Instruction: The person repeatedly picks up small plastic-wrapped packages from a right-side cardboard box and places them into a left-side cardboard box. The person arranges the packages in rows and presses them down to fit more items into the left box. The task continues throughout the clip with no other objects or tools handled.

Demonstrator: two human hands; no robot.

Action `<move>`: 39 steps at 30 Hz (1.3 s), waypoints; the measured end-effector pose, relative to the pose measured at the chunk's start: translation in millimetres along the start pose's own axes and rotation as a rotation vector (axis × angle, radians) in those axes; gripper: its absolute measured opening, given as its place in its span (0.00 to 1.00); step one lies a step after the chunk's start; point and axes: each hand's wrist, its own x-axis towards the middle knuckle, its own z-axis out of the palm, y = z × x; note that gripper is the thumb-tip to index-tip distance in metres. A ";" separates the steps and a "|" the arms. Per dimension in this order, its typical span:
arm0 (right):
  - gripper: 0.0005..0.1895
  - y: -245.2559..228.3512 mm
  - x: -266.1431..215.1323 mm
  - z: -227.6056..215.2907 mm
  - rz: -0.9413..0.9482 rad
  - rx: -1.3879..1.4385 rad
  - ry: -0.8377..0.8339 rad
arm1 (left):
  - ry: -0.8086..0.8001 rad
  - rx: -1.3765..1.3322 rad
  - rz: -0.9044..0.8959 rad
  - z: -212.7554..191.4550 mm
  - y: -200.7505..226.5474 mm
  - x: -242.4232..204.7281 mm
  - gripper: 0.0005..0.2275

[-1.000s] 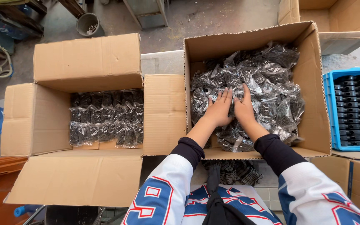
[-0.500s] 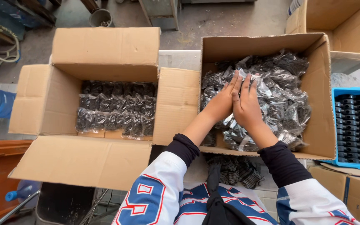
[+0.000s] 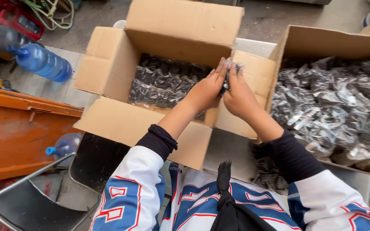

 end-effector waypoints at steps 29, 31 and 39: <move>0.26 22.1 49.9 198.9 0.439 -0.967 -0.743 | -0.782 0.337 0.270 126.0 -105.5 -58.5 0.29; 0.28 24.3 54.9 203.4 0.503 -1.019 -0.842 | -0.757 0.431 0.293 122.1 -108.5 -60.6 0.29; 0.30 76.8 68.8 226.6 0.729 -1.218 -1.223 | -0.765 0.394 0.449 113.0 -155.0 -69.3 0.32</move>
